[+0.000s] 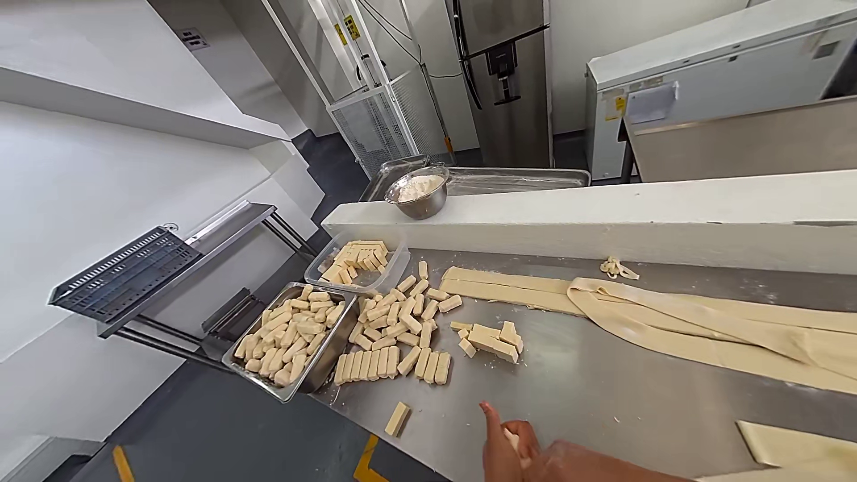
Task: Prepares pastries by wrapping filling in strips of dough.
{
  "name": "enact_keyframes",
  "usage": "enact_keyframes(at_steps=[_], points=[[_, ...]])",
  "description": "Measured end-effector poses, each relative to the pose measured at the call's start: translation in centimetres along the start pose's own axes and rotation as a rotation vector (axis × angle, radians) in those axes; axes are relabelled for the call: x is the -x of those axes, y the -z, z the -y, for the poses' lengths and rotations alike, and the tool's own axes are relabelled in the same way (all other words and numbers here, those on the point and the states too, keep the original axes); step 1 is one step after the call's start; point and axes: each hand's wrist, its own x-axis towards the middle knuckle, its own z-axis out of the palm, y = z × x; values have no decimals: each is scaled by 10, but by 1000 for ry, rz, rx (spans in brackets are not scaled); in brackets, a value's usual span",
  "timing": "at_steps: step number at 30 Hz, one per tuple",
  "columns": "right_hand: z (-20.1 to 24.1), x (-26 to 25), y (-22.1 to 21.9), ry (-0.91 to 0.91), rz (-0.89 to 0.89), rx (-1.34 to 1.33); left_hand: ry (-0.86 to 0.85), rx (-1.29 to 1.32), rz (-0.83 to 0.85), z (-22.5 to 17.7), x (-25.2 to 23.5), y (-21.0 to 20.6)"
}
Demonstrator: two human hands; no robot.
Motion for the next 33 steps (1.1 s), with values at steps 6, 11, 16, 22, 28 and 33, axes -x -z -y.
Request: enact_keyframes(at_steps=[6,11,16,22,28,33], points=[[-54,-3,-11,-27,-217,163,88,210,7,-19,3,3],[-68,-9,-36,253,-476,127,160,279,71,-20,10,-5],[-52,-9,-36,237,-472,91,131,363,154,-27,18,-9],[-69,-12,-34,150,-399,294,87,287,117,-11,5,8],[-46,-17,-24,31,-228,126,47,162,-230,-11,2,-1],[-81,-10,-39,317,-468,195,200,387,112,-12,10,3]])
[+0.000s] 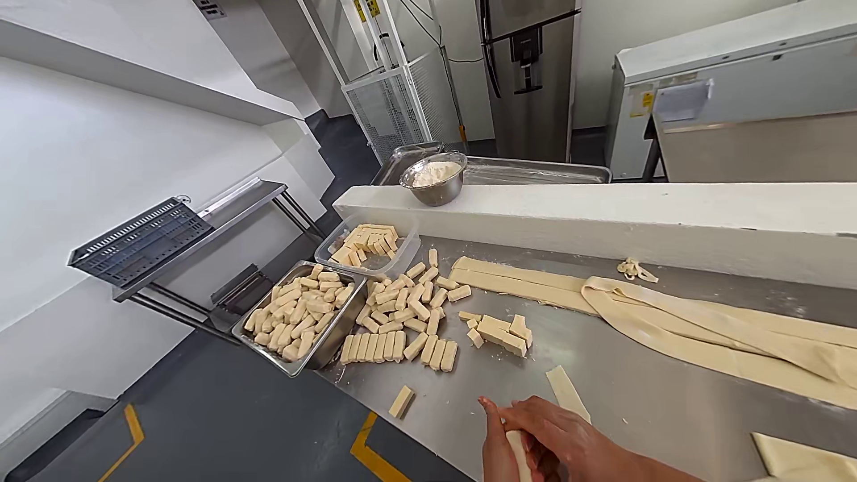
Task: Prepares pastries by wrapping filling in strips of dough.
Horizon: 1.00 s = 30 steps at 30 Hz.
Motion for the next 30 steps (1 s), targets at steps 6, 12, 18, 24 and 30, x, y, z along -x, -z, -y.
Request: enact_keyframes(at_steps=[6,12,18,24,30], points=[[-5,18,-19,-127,-76,-8,22,-42,2,11,-10,12],[-10,31,12,-722,56,-139,-263,-184,-354,-78,-41,22],[-40,32,42,-1197,27,276,-565,-815,-466,-166,-81,21],[-47,10,49,-1299,312,279,-542,-1508,-569,-86,-110,41],[-49,28,49,-1044,-14,-206,-754,-1163,-320,-62,-85,42]])
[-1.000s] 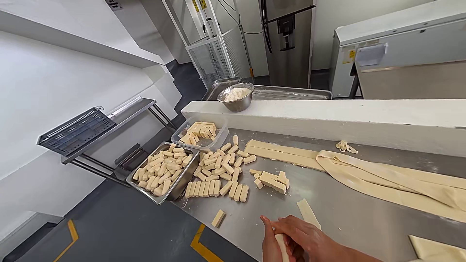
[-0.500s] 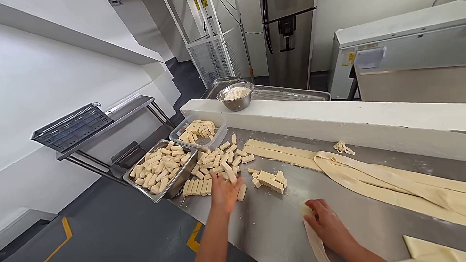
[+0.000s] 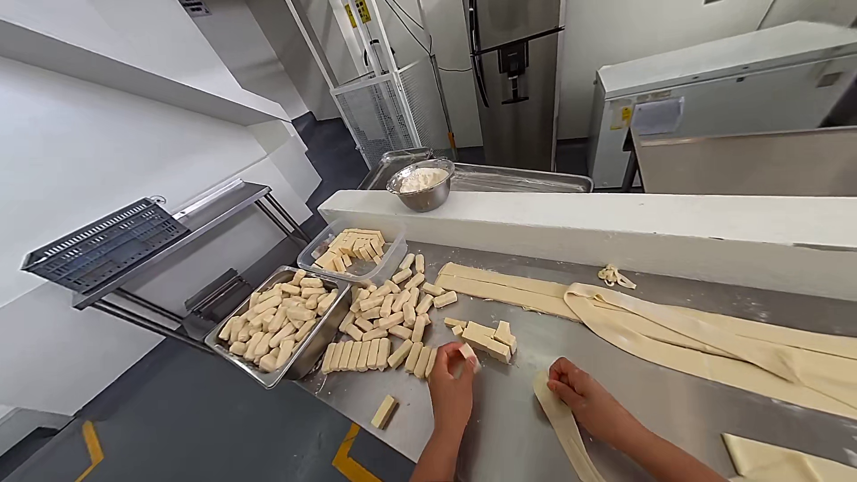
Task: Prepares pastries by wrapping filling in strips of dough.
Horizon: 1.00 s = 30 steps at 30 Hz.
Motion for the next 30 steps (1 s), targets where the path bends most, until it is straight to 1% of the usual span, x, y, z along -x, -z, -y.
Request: enact_keyframes(at_steps=[2,3,5,7,9,11,13,15,16,18,19,20,21,22,23,24,25,26,27,30], points=[[9,5,-1,14,66,-154,122,235,264,-16,22,11],[17,7,-3,20,104,-166,172,307,374,-22,33,15],[36,11,-9,51,202,-57,197,338,507,-28,49,24],[54,13,-19,102,300,73,176,294,545,-32,58,32],[64,13,-31,143,379,136,171,232,549,-33,65,40],[70,12,-42,131,439,132,196,226,576,-31,70,50],[73,11,-54,80,482,95,254,256,588,-27,76,62],[75,9,-68,-8,531,71,320,230,539,-23,83,71],[74,7,-76,-70,555,56,354,149,477,-22,86,76],[66,1,-91,-207,576,-21,394,-171,241,-19,86,87],[61,-1,-97,-265,581,-79,383,-339,99,-12,83,91],[56,-2,-101,-312,586,-138,331,-482,-55,0,82,94],[53,-2,-102,-344,583,-177,218,-598,-217,17,81,93],[49,-2,-102,-360,578,-194,49,-676,-371,41,81,89],[46,-1,-100,-360,570,-198,-101,-717,-463,64,84,85],[42,1,-97,-355,555,-199,-236,-729,-514,82,89,80],[38,3,-92,-352,539,-192,-333,-714,-527,92,96,75],[35,4,-86,-350,519,-180,-389,-692,-530,97,101,71],[33,6,-79,-349,498,-163,-413,-675,-548,99,103,71],[28,16,-62,-313,441,-9,-380,-594,-550,100,107,82]])
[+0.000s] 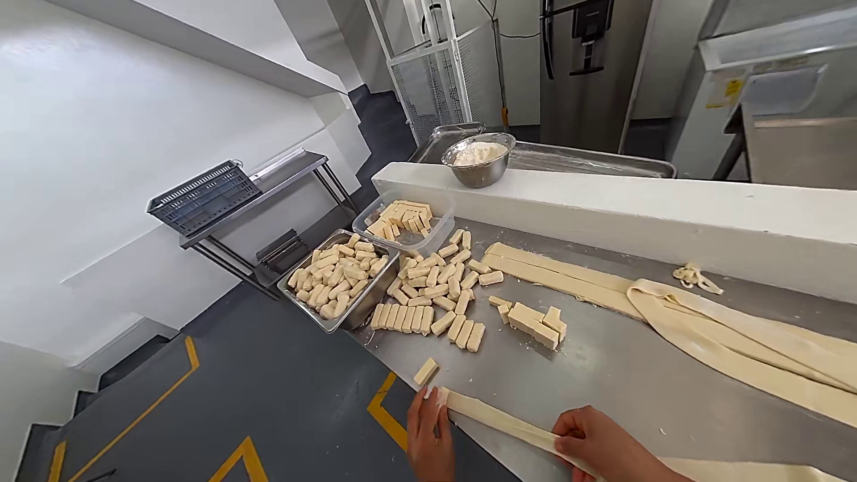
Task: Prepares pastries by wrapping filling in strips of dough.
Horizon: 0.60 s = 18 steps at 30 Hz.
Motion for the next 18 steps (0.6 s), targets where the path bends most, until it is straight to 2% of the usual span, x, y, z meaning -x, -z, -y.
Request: enact_keyframes(at_steps=[5,8,12,15,16,18], points=[[-12,22,10,69,-93,275,-92,126,77,-2,20,-2],[-17,33,15,103,-92,330,-30,121,54,-8,16,-1],[-21,50,22,75,-59,390,-81,120,97,-19,29,-13],[-24,58,29,93,-53,390,-82,146,67,-25,26,-17],[-26,59,30,107,-61,366,-118,170,96,-24,23,-16],[-29,62,35,114,-74,313,-258,295,285,-27,19,-9]])
